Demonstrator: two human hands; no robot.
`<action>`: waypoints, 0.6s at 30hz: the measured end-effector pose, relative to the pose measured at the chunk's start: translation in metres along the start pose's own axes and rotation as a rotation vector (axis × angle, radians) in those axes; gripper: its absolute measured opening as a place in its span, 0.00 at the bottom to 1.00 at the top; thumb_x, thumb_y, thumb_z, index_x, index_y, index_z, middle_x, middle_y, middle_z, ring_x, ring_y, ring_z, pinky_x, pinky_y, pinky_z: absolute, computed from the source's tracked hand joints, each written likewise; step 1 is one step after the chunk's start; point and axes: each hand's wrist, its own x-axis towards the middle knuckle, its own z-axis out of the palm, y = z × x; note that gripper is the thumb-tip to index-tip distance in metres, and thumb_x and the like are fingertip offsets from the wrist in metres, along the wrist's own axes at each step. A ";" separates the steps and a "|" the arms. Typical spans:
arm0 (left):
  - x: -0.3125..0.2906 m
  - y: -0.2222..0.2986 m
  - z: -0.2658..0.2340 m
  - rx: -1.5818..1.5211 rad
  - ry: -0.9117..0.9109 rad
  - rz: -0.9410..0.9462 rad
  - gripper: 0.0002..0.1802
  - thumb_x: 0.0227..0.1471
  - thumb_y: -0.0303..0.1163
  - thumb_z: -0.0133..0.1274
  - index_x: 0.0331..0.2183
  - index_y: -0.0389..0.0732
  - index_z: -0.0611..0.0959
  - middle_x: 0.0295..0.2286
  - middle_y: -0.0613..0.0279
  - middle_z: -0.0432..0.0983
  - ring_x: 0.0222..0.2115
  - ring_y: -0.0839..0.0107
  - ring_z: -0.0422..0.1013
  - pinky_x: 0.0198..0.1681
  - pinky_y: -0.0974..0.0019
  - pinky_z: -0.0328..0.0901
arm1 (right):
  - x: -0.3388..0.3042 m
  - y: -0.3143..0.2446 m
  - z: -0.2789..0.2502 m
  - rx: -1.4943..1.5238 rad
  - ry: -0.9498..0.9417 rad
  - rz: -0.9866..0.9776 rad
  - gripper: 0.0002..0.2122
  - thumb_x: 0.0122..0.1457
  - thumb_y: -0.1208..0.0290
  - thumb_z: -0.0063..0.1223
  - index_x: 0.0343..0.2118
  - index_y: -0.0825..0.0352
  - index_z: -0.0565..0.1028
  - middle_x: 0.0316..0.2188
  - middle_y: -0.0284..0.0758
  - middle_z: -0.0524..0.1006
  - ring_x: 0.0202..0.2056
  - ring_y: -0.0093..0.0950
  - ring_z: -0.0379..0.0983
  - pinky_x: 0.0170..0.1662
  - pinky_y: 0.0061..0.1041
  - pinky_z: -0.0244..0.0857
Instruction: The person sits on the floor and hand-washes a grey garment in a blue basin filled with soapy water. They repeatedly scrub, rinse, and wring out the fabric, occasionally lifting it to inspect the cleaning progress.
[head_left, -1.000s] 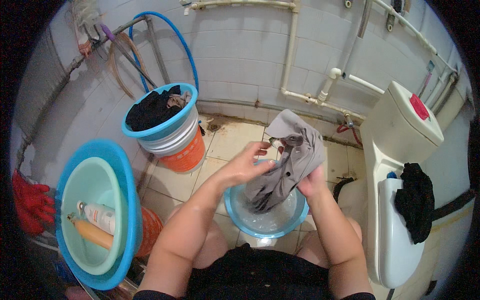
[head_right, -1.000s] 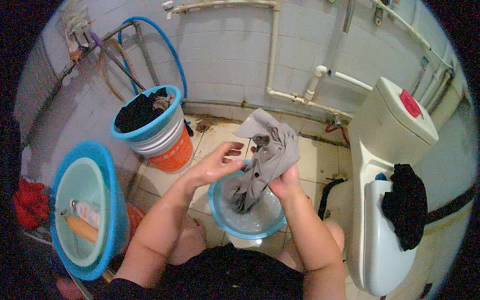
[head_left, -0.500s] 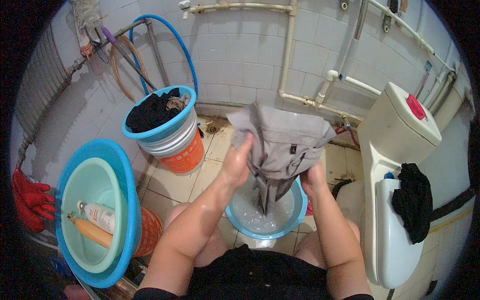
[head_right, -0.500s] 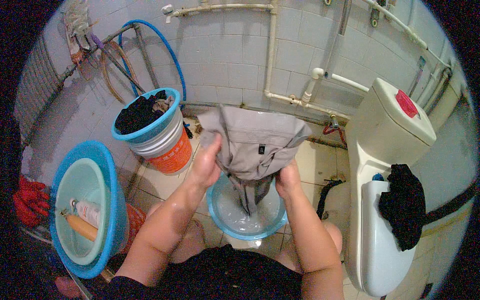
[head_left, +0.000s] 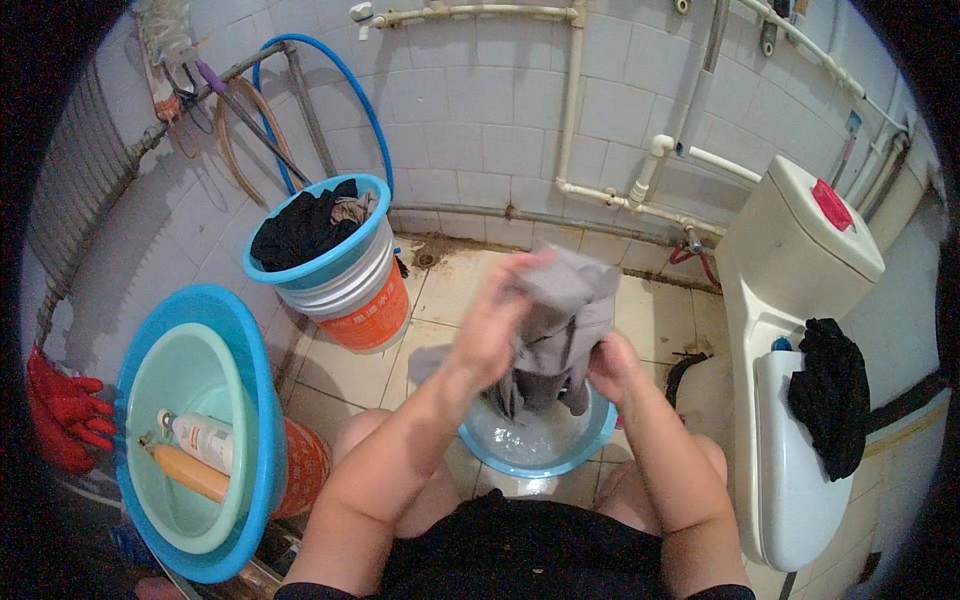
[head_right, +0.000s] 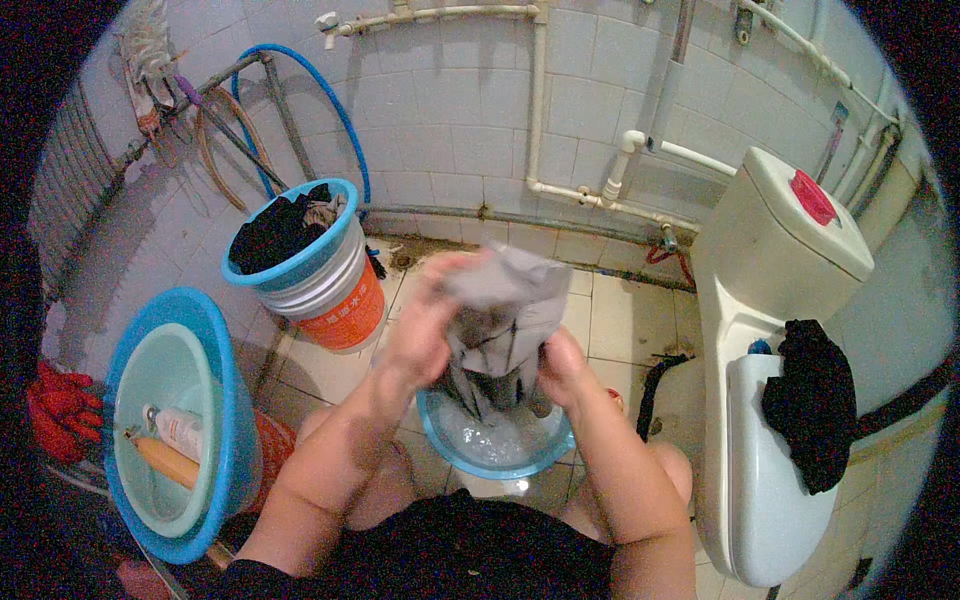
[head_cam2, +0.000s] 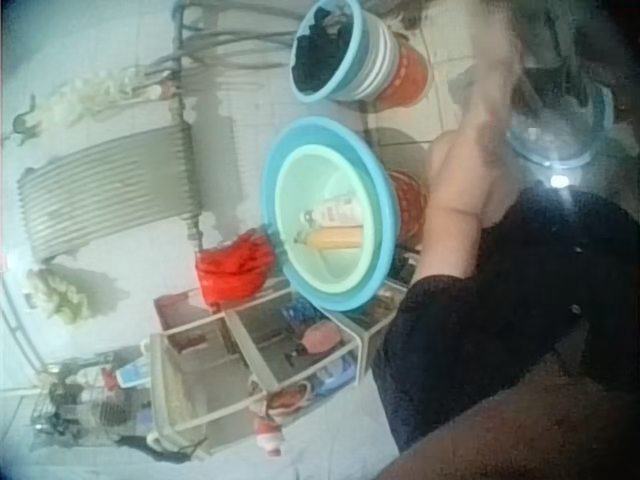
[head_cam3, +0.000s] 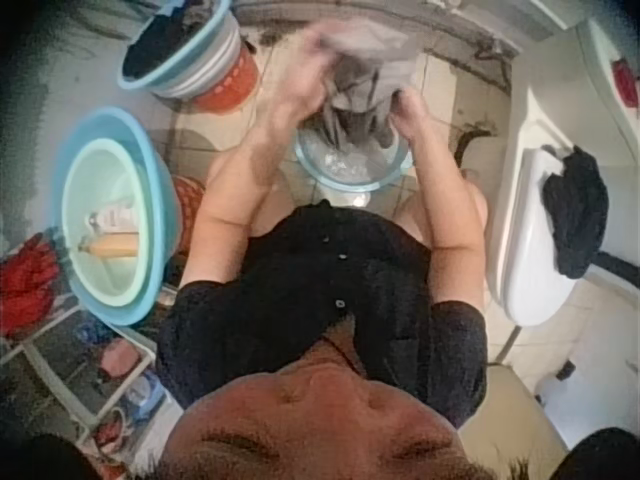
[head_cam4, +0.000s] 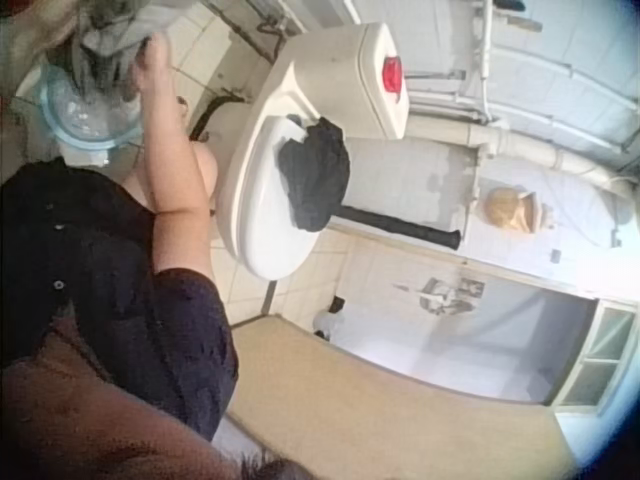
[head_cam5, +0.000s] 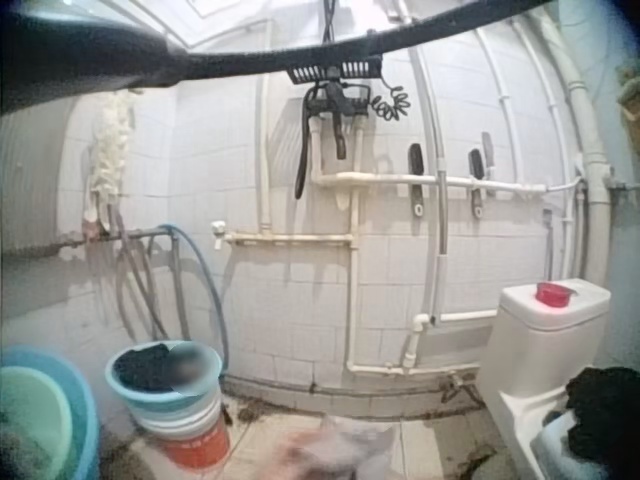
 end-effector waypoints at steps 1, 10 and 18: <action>-0.007 -0.009 0.008 0.114 -0.175 -0.059 0.23 0.52 0.26 0.42 0.52 0.41 0.65 0.53 0.57 0.58 0.55 0.64 0.54 0.57 0.59 0.49 | 0.002 0.009 -0.001 0.048 -0.008 0.049 0.17 0.59 0.61 0.38 0.48 0.65 0.66 0.45 0.37 0.69 0.47 0.32 0.66 0.52 0.32 0.59; 0.001 0.022 -0.029 0.913 -0.235 -0.072 0.31 0.50 0.30 0.47 0.55 0.42 0.58 0.54 0.54 0.55 0.55 0.61 0.53 0.54 0.59 0.53 | -0.002 0.006 -0.005 0.264 -0.130 0.036 0.21 0.59 0.60 0.32 0.49 0.70 0.65 0.48 0.41 0.68 0.45 0.36 0.68 0.49 0.37 0.62; -0.013 -0.009 -0.032 0.810 0.065 -0.186 0.38 0.46 0.38 0.55 0.54 0.41 0.55 0.50 0.49 0.56 0.50 0.59 0.58 0.51 0.59 0.57 | -0.006 -0.010 -0.007 0.279 -0.116 -0.102 0.20 0.60 0.60 0.32 0.48 0.70 0.66 0.46 0.41 0.70 0.46 0.36 0.67 0.50 0.36 0.62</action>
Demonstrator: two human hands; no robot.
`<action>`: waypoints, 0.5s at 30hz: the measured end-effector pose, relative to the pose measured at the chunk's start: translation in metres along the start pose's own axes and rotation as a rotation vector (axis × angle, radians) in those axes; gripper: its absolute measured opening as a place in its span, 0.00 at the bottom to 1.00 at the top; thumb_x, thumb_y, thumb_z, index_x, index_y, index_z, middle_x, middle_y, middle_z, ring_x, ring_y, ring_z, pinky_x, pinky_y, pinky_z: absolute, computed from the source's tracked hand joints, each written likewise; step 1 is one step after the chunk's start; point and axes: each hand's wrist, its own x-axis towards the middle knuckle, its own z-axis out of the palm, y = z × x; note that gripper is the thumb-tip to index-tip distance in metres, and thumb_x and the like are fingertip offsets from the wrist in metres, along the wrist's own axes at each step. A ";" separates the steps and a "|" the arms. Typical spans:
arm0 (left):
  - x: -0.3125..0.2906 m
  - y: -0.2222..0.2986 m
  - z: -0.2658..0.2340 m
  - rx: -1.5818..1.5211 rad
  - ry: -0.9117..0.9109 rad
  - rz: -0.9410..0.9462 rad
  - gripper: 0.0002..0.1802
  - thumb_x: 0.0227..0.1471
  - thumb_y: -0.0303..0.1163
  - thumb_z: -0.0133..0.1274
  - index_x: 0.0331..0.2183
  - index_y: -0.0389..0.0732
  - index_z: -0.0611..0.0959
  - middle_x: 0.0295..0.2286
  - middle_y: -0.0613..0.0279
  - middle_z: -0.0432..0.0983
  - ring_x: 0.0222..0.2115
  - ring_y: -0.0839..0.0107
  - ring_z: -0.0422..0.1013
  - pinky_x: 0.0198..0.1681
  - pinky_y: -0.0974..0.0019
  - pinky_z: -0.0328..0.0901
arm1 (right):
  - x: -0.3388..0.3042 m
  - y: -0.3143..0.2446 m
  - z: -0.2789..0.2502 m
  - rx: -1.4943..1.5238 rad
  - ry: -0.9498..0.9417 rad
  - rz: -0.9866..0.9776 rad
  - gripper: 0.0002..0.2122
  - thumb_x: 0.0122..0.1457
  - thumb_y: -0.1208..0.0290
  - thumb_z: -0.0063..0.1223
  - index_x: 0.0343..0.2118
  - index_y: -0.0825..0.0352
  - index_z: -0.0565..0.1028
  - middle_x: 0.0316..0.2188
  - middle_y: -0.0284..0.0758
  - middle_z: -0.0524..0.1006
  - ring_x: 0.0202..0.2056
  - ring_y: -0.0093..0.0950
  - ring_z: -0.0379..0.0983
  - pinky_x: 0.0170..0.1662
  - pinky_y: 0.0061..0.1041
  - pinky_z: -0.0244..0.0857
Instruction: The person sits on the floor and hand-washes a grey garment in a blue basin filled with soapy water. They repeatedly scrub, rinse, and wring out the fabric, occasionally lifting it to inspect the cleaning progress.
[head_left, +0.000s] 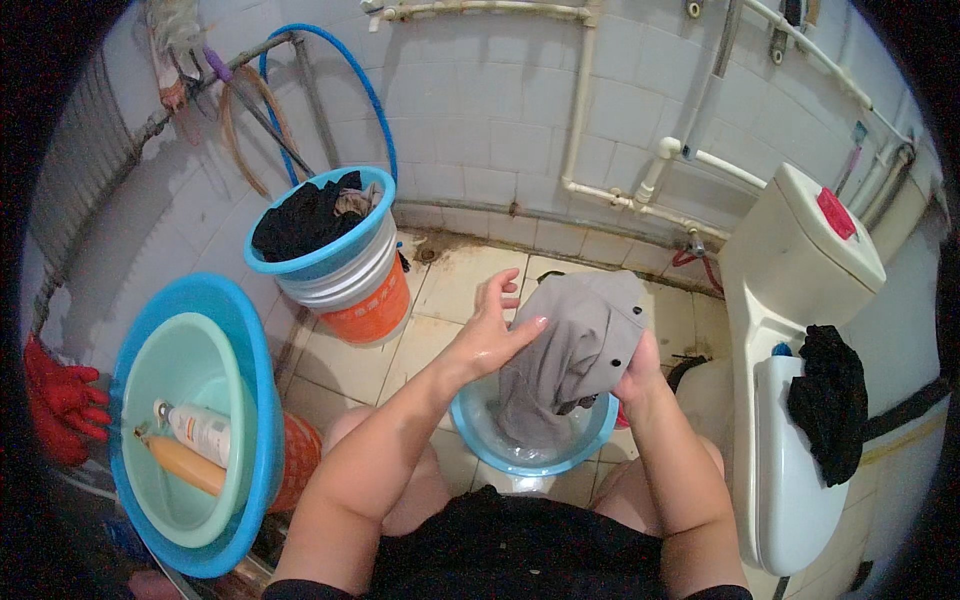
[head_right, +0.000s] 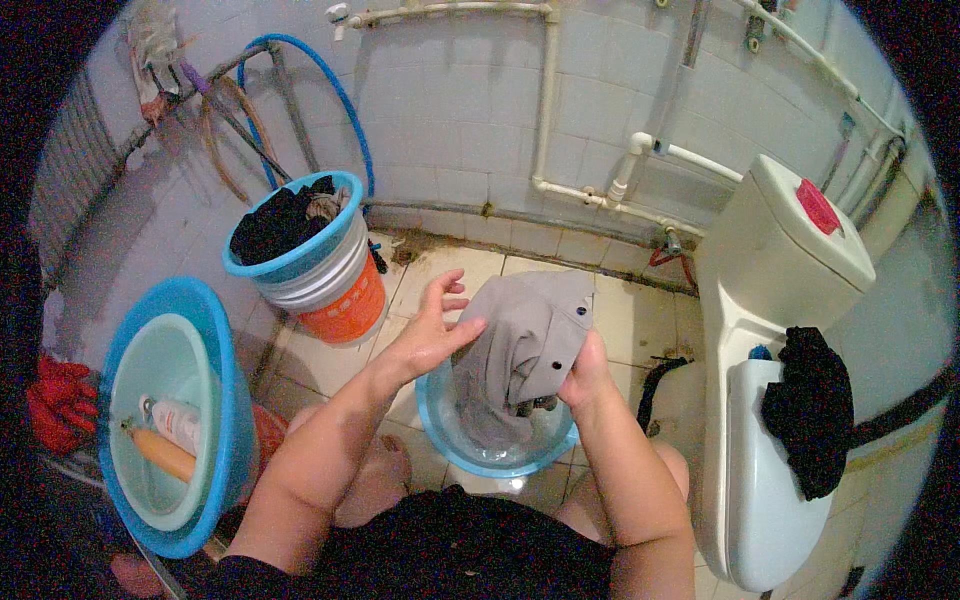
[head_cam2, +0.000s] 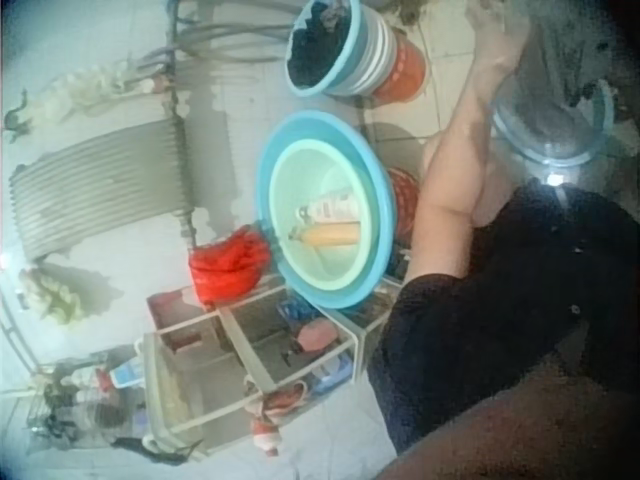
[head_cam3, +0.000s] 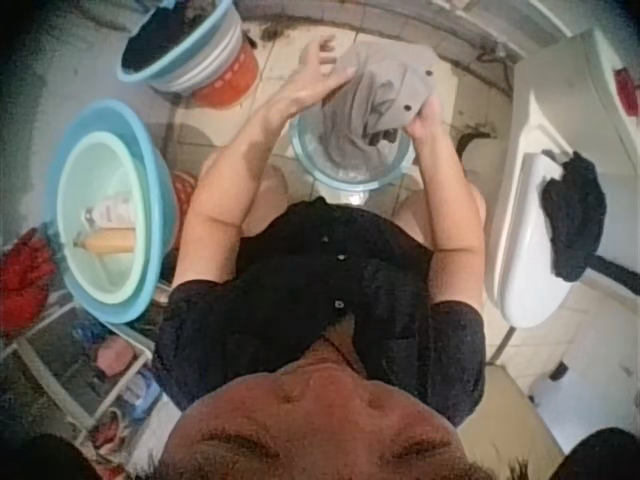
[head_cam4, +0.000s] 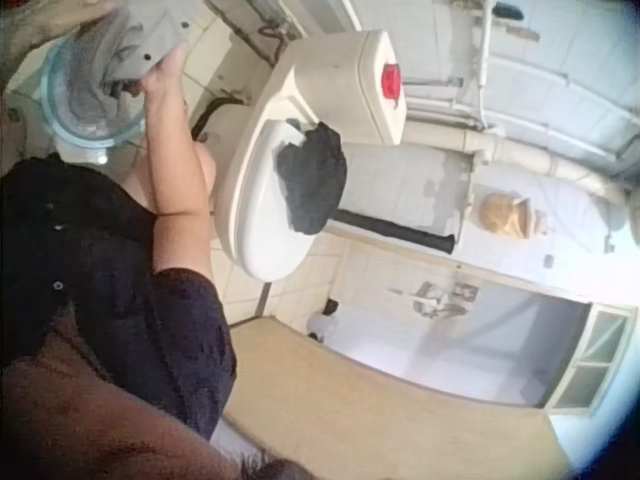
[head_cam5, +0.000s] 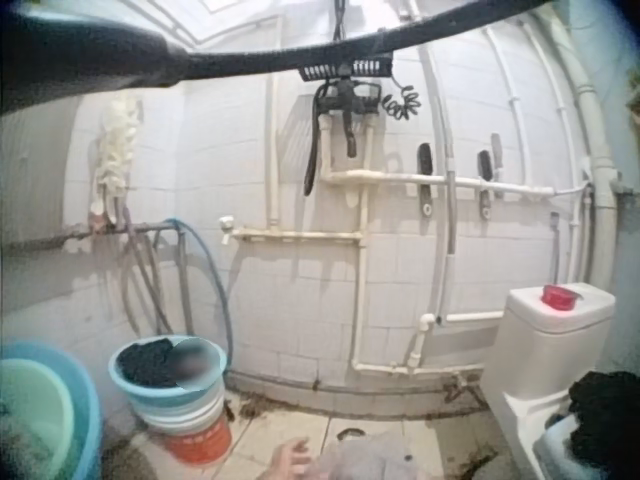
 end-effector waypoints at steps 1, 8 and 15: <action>-0.001 0.003 0.001 0.038 0.085 0.036 0.35 0.46 0.38 0.56 0.53 0.41 0.59 0.49 0.51 0.57 0.49 0.61 0.59 0.50 0.59 0.58 | 0.000 -0.001 0.000 0.007 -0.003 -0.022 0.20 0.60 0.61 0.32 0.48 0.70 0.66 0.46 0.41 0.70 0.46 0.36 0.67 0.50 0.36 0.62; -0.003 0.001 0.015 0.329 -0.045 0.242 0.20 0.45 0.38 0.54 0.39 0.38 0.73 0.39 0.55 0.67 0.41 0.59 0.66 0.44 0.64 0.62 | -0.004 -0.004 0.000 -0.003 -0.047 -0.016 0.19 0.59 0.62 0.34 0.47 0.70 0.66 0.46 0.41 0.70 0.46 0.35 0.67 0.51 0.35 0.60; 0.005 0.004 0.010 0.214 -0.009 0.030 0.13 0.51 0.36 0.45 0.35 0.38 0.76 0.29 0.55 0.76 0.34 0.55 0.71 0.39 0.61 0.64 | -0.007 -0.022 -0.007 -0.183 0.001 -0.063 0.17 0.57 0.63 0.42 0.46 0.69 0.67 0.44 0.39 0.71 0.45 0.34 0.68 0.51 0.34 0.61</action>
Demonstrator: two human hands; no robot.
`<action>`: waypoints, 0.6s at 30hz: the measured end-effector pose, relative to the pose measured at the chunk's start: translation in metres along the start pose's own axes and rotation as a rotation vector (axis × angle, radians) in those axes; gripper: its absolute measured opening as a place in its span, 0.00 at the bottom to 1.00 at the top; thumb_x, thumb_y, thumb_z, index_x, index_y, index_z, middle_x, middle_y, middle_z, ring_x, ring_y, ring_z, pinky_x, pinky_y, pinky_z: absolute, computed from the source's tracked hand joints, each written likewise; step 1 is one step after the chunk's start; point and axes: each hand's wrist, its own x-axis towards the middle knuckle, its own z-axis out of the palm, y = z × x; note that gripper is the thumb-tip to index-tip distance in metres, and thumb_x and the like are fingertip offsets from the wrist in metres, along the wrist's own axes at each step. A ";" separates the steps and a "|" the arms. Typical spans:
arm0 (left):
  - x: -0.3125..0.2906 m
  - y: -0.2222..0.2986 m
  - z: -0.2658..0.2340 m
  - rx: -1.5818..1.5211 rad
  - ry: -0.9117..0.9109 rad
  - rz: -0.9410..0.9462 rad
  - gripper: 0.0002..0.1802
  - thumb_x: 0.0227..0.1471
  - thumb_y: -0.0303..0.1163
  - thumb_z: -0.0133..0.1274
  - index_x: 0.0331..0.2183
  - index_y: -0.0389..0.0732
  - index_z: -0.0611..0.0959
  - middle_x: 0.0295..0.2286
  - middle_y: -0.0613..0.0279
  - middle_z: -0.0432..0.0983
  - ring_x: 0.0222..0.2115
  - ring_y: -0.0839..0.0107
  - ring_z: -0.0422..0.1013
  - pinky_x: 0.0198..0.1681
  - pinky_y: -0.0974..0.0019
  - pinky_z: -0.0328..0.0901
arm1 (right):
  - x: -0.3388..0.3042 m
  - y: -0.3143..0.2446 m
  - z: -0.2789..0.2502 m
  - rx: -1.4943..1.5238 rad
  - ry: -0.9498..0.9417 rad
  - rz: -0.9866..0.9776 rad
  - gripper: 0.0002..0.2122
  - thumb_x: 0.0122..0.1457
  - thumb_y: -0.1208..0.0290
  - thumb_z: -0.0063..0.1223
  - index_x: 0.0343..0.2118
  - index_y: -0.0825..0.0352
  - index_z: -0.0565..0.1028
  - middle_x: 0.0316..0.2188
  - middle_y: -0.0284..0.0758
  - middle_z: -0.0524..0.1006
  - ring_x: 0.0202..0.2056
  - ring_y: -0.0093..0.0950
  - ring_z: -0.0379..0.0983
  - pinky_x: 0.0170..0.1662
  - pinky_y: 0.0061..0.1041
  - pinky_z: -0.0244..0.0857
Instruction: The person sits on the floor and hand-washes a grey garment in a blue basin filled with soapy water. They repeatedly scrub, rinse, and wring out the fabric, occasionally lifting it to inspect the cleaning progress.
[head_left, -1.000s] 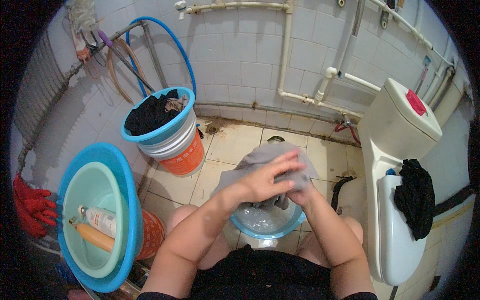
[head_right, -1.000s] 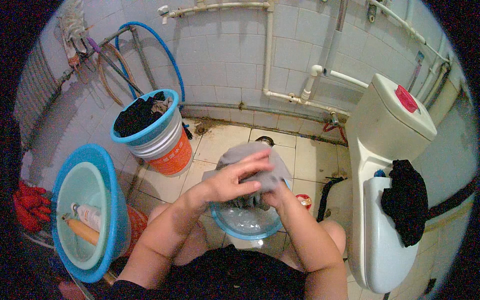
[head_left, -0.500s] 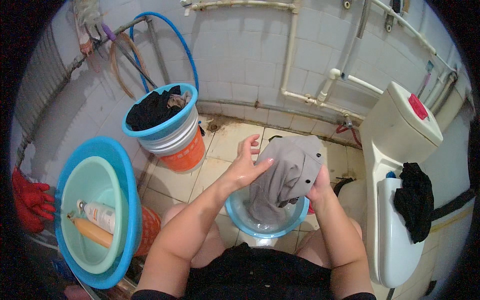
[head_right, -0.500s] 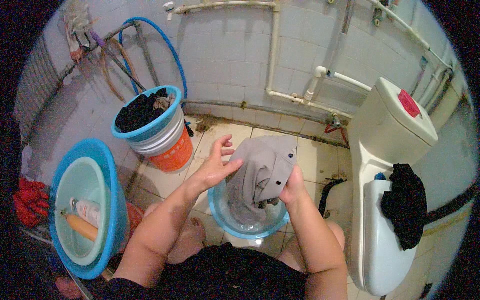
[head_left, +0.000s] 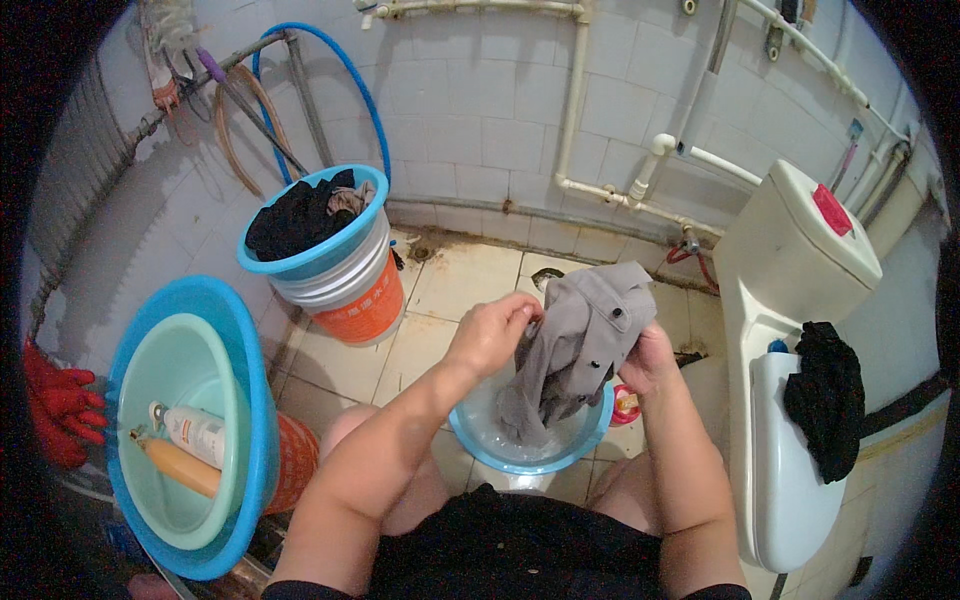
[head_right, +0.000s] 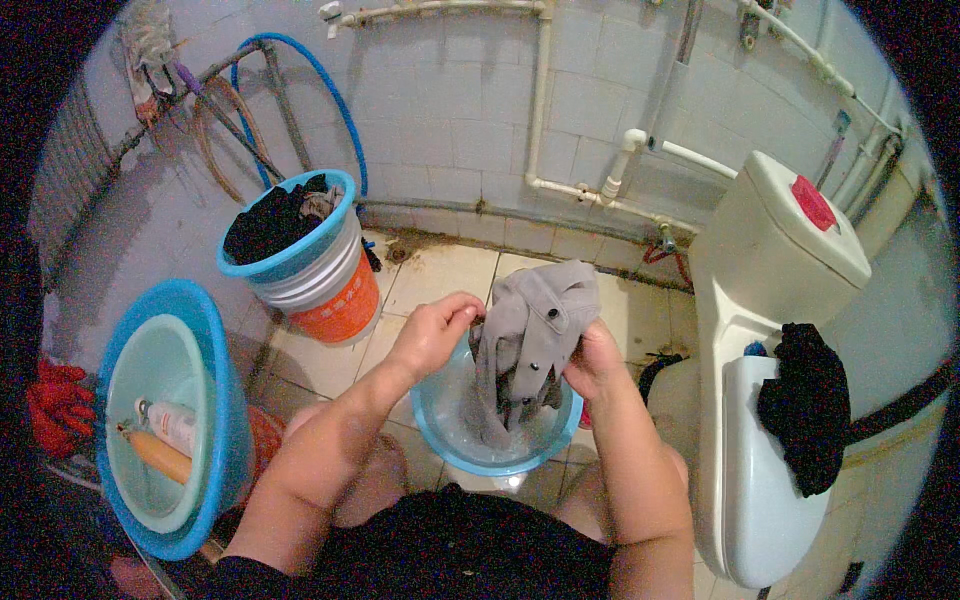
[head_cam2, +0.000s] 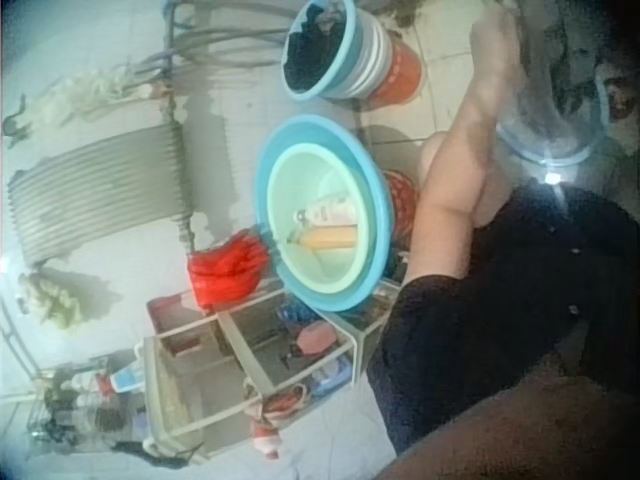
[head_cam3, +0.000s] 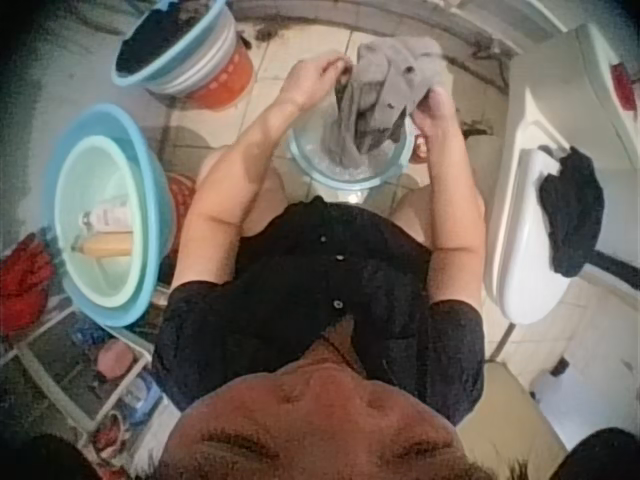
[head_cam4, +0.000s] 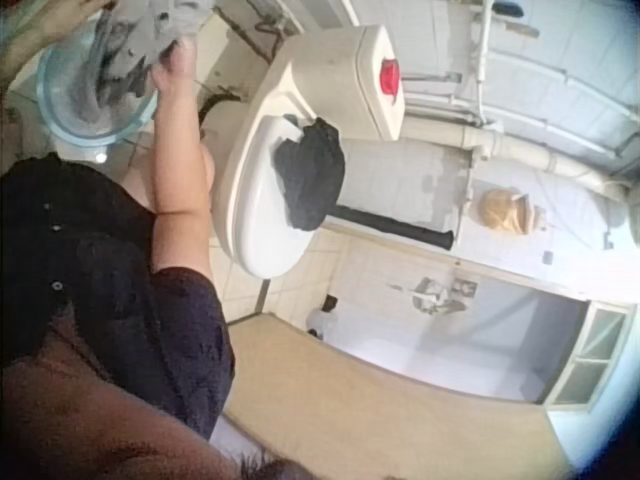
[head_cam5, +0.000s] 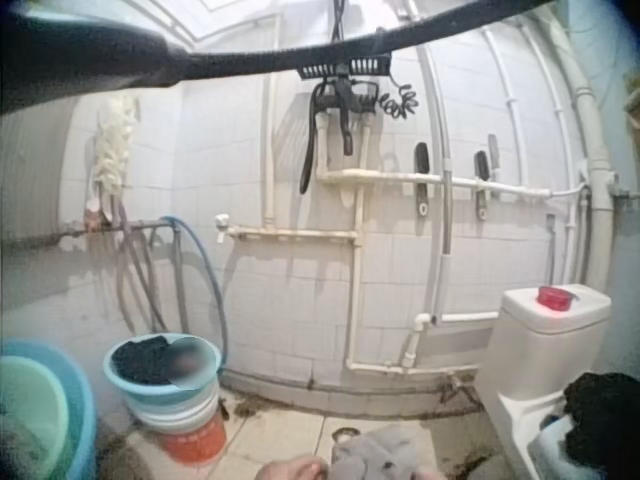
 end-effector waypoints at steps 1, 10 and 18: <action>0.002 -0.003 -0.001 -0.038 -0.048 0.022 0.14 0.52 0.36 0.45 0.36 0.38 0.76 0.31 0.55 0.75 0.35 0.57 0.71 0.40 0.62 0.64 | -0.001 -0.001 -0.002 0.025 -0.032 0.007 0.17 0.57 0.63 0.42 0.46 0.69 0.67 0.44 0.39 0.71 0.45 0.34 0.68 0.50 0.34 0.61; 0.003 -0.027 0.029 -0.261 -0.284 -0.077 0.18 0.51 0.31 0.47 0.43 0.35 0.69 0.37 0.55 0.73 0.38 0.68 0.70 0.43 0.68 0.63 | -0.004 0.005 -0.009 0.100 -0.160 0.105 0.18 0.57 0.62 0.44 0.46 0.68 0.67 0.44 0.39 0.71 0.44 0.34 0.69 0.49 0.34 0.62; 0.018 -0.023 -0.006 -0.799 -0.195 -0.286 0.13 0.54 0.36 0.47 0.38 0.39 0.75 0.33 0.63 0.74 0.34 0.74 0.70 0.39 0.69 0.65 | 0.007 -0.029 -0.032 -0.044 0.060 -0.105 0.16 0.53 0.65 0.48 0.43 0.66 0.69 0.40 0.35 0.73 0.41 0.30 0.70 0.46 0.33 0.63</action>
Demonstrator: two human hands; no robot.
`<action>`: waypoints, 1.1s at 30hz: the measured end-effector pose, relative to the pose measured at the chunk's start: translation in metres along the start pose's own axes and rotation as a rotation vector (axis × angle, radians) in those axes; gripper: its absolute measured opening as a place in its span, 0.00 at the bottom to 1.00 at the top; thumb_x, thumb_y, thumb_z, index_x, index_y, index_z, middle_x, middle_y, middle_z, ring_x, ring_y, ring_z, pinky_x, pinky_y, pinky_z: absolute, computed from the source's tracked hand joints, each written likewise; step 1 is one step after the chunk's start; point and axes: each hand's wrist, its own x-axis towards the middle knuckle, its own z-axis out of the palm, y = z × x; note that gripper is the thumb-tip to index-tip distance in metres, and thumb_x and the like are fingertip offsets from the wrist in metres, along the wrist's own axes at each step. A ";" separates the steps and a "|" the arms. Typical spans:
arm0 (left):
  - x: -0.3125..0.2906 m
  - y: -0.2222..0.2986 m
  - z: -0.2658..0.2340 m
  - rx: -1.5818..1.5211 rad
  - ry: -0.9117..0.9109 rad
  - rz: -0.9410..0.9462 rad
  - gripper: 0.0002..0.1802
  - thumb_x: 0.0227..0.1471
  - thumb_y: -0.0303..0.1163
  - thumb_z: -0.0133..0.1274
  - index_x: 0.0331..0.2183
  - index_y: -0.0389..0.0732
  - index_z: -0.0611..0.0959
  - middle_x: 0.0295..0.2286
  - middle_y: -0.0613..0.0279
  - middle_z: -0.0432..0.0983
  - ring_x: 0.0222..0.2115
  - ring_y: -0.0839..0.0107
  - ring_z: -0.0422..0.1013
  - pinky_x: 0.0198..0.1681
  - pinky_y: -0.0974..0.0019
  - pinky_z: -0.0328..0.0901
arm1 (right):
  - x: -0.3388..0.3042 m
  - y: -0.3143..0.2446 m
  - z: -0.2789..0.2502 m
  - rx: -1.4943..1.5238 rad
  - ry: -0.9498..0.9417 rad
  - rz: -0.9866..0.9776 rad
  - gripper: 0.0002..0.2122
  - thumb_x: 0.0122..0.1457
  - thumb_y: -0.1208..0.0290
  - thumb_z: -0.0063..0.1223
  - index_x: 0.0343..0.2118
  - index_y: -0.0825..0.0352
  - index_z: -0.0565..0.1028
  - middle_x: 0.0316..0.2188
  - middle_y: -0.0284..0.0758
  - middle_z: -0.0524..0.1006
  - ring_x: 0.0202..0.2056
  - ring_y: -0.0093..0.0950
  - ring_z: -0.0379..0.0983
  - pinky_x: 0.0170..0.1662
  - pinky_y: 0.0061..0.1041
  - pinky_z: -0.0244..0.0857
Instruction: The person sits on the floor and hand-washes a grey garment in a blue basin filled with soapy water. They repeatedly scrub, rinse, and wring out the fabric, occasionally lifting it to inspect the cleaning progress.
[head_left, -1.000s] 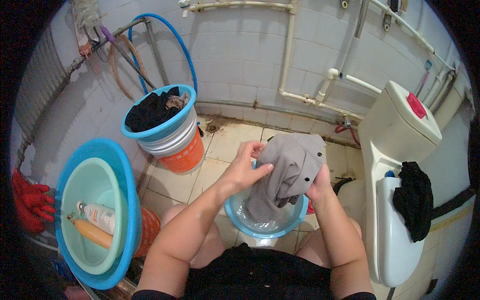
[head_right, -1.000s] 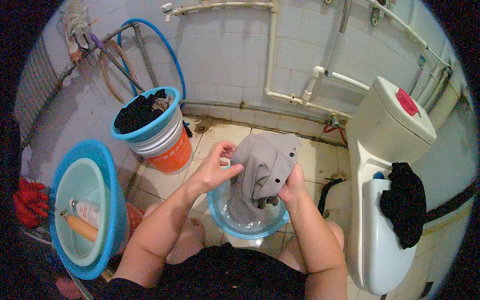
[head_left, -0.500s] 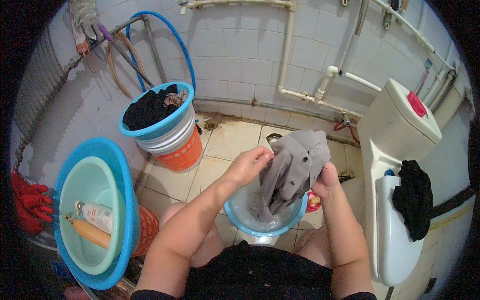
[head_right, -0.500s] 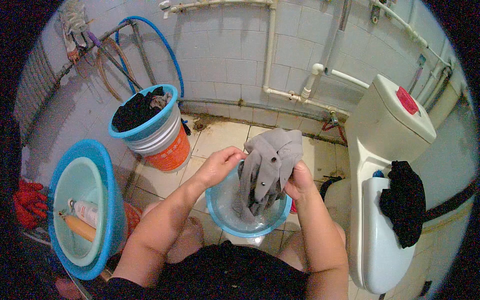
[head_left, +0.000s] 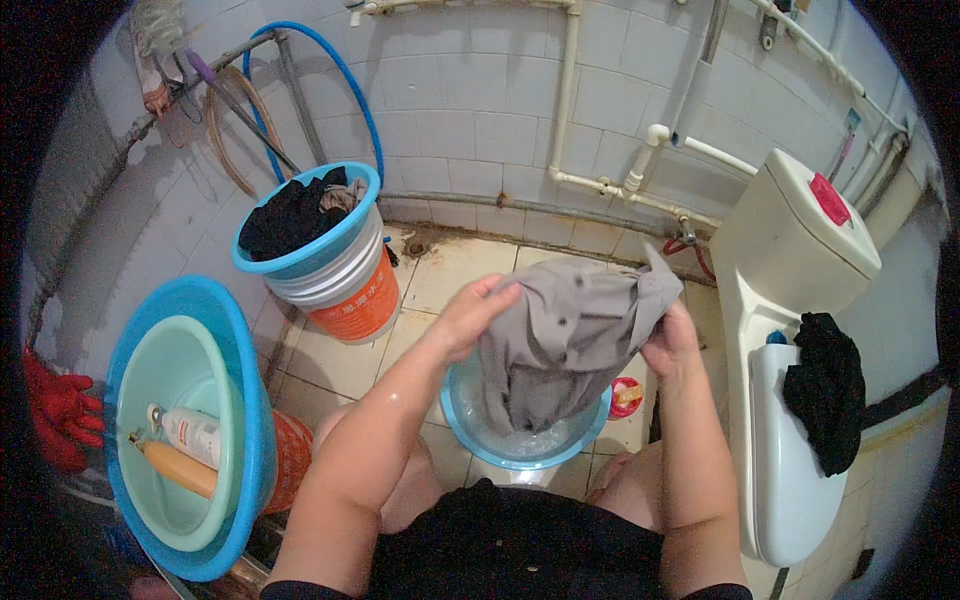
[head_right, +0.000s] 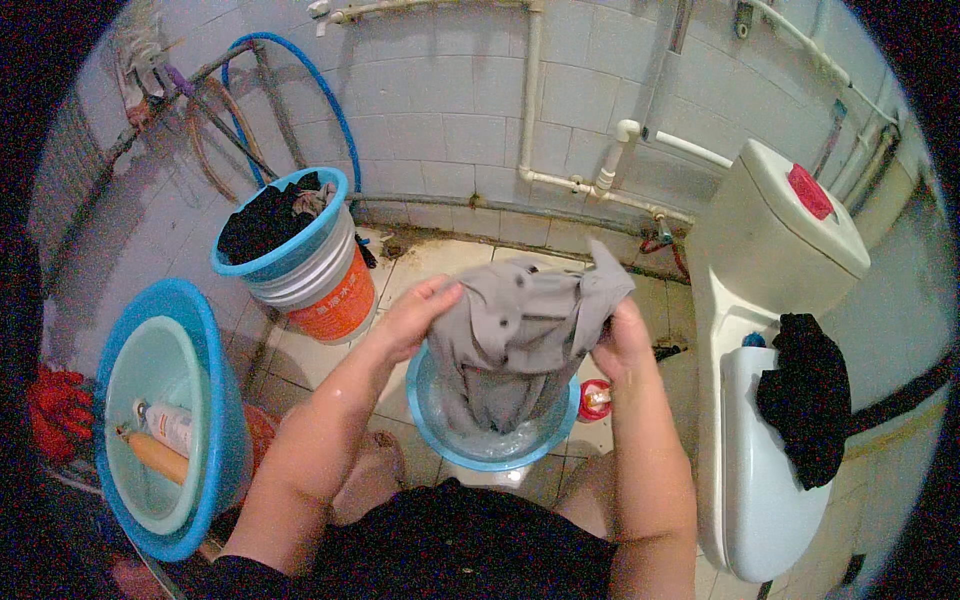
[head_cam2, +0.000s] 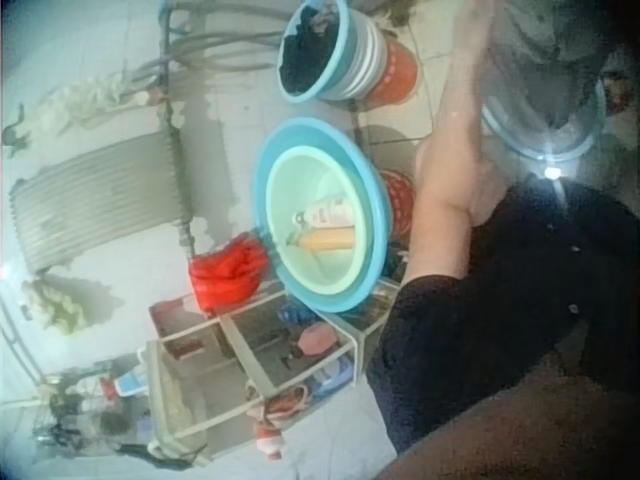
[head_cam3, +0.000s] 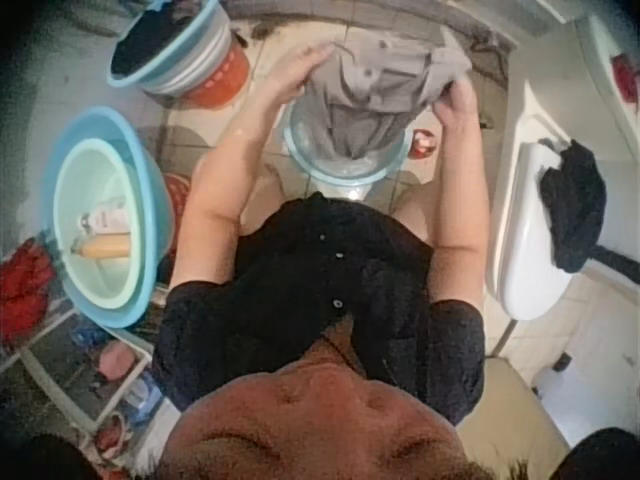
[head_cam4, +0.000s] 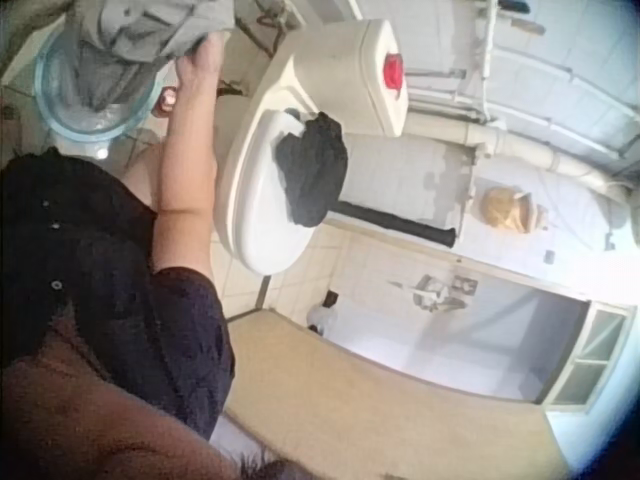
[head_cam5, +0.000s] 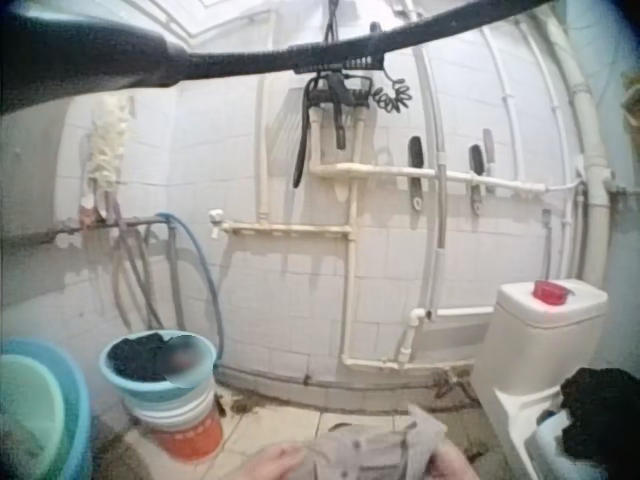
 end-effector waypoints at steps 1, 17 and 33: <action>-0.004 0.012 -0.002 -0.063 0.043 0.004 0.13 0.54 0.37 0.47 0.38 0.39 0.75 0.33 0.63 0.74 0.34 0.74 0.70 0.39 0.69 0.65 | -0.001 -0.007 0.001 -0.004 0.010 -0.031 0.16 0.52 0.66 0.49 0.43 0.67 0.69 0.40 0.34 0.73 0.40 0.30 0.70 0.45 0.33 0.64; -0.030 0.063 -0.030 -0.052 0.005 -0.014 0.18 0.55 0.41 0.43 0.42 0.39 0.73 0.39 0.58 0.72 0.38 0.67 0.70 0.44 0.62 0.64 | -0.001 -0.038 0.001 -0.163 0.060 0.159 0.18 0.55 0.58 0.47 0.42 0.67 0.70 0.42 0.36 0.73 0.43 0.33 0.69 0.47 0.33 0.63; -0.005 0.026 -0.095 0.009 0.234 -0.249 0.32 0.40 0.20 0.44 0.52 0.38 0.64 0.41 0.50 0.68 0.41 0.63 0.68 0.43 0.63 0.66 | 0.013 -0.020 -0.058 0.010 0.125 0.404 0.11 0.54 0.73 0.48 0.37 0.74 0.71 0.34 0.42 0.75 0.34 0.33 0.73 0.42 0.34 0.68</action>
